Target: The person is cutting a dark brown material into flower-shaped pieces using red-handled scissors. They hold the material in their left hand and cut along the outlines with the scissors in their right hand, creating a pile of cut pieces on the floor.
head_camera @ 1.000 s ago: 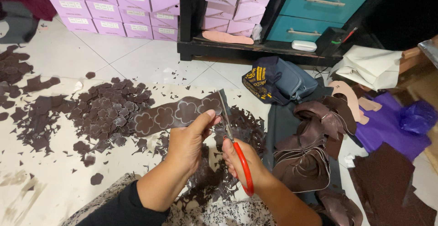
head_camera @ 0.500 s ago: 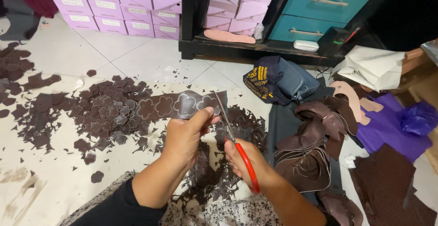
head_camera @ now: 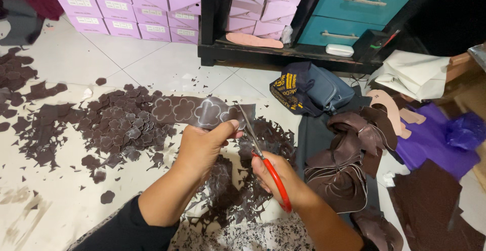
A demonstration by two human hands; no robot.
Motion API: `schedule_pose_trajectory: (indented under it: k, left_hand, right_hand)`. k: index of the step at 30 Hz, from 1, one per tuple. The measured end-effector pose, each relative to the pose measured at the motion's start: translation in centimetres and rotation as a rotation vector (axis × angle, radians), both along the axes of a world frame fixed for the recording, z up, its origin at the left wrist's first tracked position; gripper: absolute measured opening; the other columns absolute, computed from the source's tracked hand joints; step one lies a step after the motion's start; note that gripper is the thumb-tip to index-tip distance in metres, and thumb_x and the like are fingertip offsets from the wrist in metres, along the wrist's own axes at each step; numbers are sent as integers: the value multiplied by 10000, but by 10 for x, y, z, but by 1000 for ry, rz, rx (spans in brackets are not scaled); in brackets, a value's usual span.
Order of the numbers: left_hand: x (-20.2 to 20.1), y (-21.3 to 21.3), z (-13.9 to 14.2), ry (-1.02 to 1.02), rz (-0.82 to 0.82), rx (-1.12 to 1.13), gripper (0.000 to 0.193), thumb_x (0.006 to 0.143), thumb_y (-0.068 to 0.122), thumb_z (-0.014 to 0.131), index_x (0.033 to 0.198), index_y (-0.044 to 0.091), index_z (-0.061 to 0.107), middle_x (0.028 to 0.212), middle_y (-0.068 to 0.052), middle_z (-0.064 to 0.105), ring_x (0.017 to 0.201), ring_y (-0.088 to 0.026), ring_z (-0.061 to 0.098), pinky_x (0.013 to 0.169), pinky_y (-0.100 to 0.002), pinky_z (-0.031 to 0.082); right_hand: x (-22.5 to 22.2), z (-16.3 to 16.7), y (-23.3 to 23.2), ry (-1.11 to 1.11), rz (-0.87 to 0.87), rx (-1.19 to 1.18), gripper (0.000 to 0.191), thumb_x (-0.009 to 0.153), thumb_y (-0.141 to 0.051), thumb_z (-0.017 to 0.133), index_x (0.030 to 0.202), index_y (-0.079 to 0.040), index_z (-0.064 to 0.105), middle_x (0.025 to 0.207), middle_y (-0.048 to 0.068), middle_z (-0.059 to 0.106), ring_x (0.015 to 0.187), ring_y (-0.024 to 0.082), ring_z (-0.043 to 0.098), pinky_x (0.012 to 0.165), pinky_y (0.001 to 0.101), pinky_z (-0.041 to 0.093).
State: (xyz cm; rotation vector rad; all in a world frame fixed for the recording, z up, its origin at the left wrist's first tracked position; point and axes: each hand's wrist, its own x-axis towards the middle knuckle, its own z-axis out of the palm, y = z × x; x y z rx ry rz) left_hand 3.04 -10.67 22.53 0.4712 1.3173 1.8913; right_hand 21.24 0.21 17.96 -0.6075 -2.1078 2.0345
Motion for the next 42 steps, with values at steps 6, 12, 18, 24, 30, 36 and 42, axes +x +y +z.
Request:
schedule_pose_trajectory:
  k: [6,12,18,24,30,36,42]
  left_hand:
    - [-3,3,-5,-20,2,-20,136,831,127,729,923,27,738,857,-64,766,757,-152,753,637,-244,502]
    - [-7,4,-12,-70,-7,23,106,828,111,729,906,41,727,837,-58,749,728,-143,736,590,-240,474]
    - [-10,3,-11,-34,-23,18,100,827,105,733,899,38,720,831,-55,743,722,-134,731,566,-239,459]
    - [-7,2,-9,3,-58,53,119,822,76,731,924,26,698,829,-38,722,710,-132,708,610,-241,505]
    - [-8,7,-14,-48,-55,85,127,827,84,738,942,45,699,820,-23,713,722,-120,696,611,-239,486]
    - [-3,8,-19,-87,-34,96,120,852,131,766,951,98,705,841,-9,725,729,-84,632,617,-239,462]
    - [11,8,-15,-157,-39,23,120,832,148,768,915,104,694,843,-7,736,761,-98,703,587,-241,425]
  right_hand:
    - [2,-4,4,0,8,-38,447,1038,-492,490,836,-93,496,623,-44,405,511,58,377,451,231,332]
    - [0,-10,5,-12,12,-70,454,1028,-502,497,832,-93,482,626,-48,394,509,56,365,444,230,328]
    - [0,-6,2,-1,24,-80,395,1040,-452,495,906,-80,512,674,-42,428,533,54,374,471,224,352]
    - [0,0,1,40,62,23,348,1064,-406,480,976,-73,533,758,-39,455,615,49,402,531,217,385]
    - [-1,1,4,2,39,-124,344,1068,-393,473,970,-68,529,733,-38,426,590,56,382,510,219,367]
    - [1,-2,4,9,25,-191,357,1045,-428,473,971,-82,516,778,-31,435,637,69,413,551,224,394]
    - [3,-7,5,89,88,-141,435,1029,-516,476,969,-86,500,822,-12,451,685,96,447,613,244,434]
